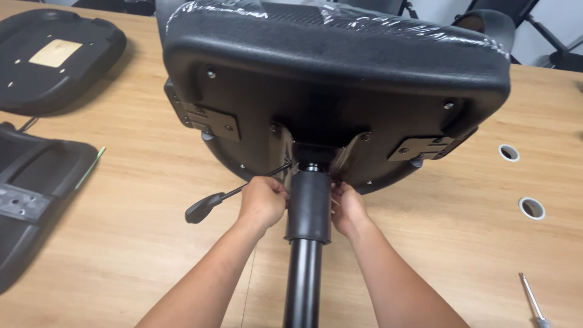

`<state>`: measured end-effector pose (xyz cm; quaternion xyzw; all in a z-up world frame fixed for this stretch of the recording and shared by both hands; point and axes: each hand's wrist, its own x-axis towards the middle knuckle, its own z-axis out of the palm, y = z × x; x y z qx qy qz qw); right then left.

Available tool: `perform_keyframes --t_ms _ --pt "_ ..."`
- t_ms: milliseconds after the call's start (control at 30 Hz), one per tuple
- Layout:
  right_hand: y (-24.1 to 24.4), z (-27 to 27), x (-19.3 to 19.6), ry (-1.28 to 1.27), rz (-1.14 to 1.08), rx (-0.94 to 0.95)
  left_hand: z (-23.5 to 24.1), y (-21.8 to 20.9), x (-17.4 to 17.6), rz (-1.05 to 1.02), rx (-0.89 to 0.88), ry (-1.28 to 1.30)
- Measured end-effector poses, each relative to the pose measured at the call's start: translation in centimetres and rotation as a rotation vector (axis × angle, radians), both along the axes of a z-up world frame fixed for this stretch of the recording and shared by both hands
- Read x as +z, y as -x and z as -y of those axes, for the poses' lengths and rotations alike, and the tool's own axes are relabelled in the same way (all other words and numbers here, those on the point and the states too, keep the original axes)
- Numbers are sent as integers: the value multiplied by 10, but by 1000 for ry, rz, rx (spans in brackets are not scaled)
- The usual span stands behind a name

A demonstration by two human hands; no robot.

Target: The person assembles an office chair on a conference table. They position the seat upside down, align the mounting plate with the gas lift cylinder, and thread and tighten the mounting screws by hand, working around the seat mechanism.

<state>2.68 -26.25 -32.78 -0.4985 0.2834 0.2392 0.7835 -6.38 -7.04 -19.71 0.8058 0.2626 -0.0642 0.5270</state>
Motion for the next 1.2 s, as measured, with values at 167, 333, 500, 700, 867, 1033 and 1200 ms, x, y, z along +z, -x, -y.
perform_keyframes --t_ms 167,333,500,700,867,1033,1200 --pt "5 -1 17 23 -69 14 1 2 6 -47 2 -4" --pt "4 -1 11 32 -22 55 -2 0 -4 -15 9 -18" --pt "0 2 2 49 -53 23 -1 1 2 -29 10 3" --pt "11 -5 31 17 -58 22 -1 3 9 -66 12 -11" --pt "4 0 18 -12 -77 -17 -1 1 4 -72 25 20" --pt "-8 6 -14 -86 -28 0 -1 -1 -1 -41 8 -11" --pt "5 -6 27 -50 -91 14 -2 0 -3 -36 17 3"
